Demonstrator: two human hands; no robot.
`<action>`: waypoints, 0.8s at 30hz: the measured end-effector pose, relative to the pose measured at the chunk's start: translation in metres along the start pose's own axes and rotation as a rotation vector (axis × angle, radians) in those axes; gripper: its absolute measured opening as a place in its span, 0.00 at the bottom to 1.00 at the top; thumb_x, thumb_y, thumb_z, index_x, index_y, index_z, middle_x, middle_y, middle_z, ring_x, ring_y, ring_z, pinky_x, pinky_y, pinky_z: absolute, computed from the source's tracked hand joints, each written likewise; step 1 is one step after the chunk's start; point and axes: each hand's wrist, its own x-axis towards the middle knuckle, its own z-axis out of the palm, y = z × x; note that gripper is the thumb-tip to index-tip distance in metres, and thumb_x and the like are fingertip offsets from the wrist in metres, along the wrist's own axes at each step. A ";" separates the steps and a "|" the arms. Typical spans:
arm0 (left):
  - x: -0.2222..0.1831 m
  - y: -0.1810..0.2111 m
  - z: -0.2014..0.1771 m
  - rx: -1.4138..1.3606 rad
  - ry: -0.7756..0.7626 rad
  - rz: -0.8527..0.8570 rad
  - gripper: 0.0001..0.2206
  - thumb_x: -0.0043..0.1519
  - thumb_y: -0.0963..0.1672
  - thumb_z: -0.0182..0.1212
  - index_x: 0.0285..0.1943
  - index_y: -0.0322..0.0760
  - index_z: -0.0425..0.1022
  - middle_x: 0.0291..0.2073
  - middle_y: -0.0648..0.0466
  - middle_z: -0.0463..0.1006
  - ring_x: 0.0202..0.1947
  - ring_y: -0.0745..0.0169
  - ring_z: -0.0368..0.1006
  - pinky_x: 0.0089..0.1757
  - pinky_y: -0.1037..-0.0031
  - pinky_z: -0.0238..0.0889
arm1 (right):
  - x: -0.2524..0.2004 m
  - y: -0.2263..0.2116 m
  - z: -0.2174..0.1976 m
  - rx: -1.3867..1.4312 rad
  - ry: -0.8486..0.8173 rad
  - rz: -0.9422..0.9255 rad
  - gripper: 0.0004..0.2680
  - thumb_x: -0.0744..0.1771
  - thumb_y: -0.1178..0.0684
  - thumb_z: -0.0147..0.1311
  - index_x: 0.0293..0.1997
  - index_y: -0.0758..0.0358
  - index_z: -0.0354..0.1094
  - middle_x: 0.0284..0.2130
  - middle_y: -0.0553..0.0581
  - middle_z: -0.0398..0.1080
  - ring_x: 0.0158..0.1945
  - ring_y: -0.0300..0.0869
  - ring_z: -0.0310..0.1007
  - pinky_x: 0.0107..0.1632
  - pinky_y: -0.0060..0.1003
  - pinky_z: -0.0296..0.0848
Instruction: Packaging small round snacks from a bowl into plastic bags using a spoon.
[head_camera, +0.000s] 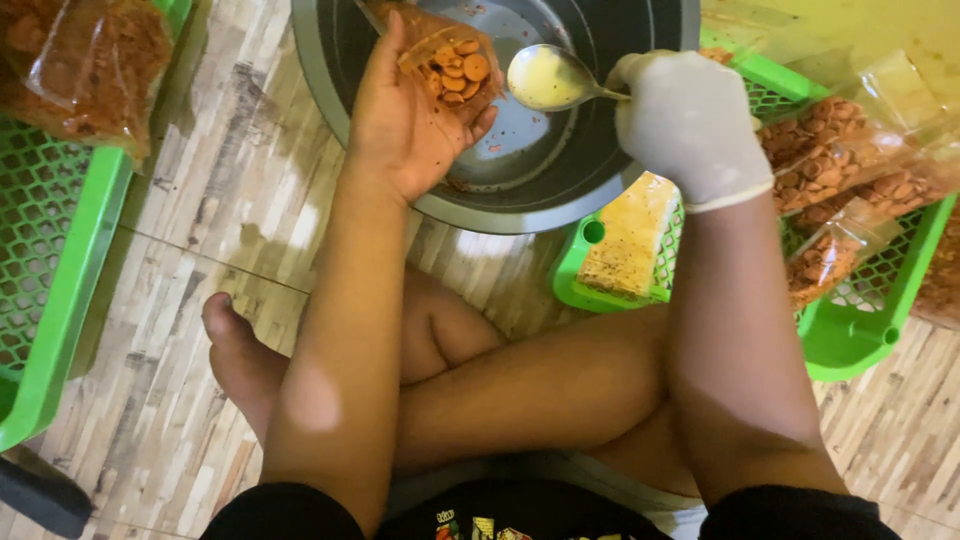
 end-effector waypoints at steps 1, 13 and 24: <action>-0.002 0.000 0.004 0.012 0.041 0.005 0.33 0.53 0.60 0.52 0.54 0.33 0.76 0.45 0.44 0.81 0.42 0.48 0.78 0.43 0.62 0.66 | 0.002 0.001 0.009 -0.001 0.016 0.023 0.14 0.61 0.53 0.50 0.48 0.47 0.80 0.36 0.60 0.80 0.39 0.63 0.79 0.38 0.58 0.75; -0.016 -0.003 0.016 0.021 -0.027 0.065 0.31 0.57 0.58 0.50 0.57 0.32 0.72 0.48 0.43 0.78 0.44 0.48 0.78 0.38 0.64 0.70 | -0.014 0.017 -0.011 0.070 -0.021 0.059 0.17 0.61 0.57 0.50 0.52 0.50 0.78 0.38 0.65 0.79 0.41 0.69 0.76 0.39 0.60 0.74; -0.034 -0.012 0.030 0.062 -0.006 0.130 0.31 0.54 0.59 0.53 0.55 0.33 0.73 0.45 0.42 0.79 0.42 0.49 0.75 0.37 0.65 0.69 | -0.014 0.041 -0.002 0.331 0.072 0.055 0.17 0.60 0.61 0.48 0.50 0.54 0.78 0.36 0.52 0.79 0.38 0.51 0.76 0.39 0.47 0.74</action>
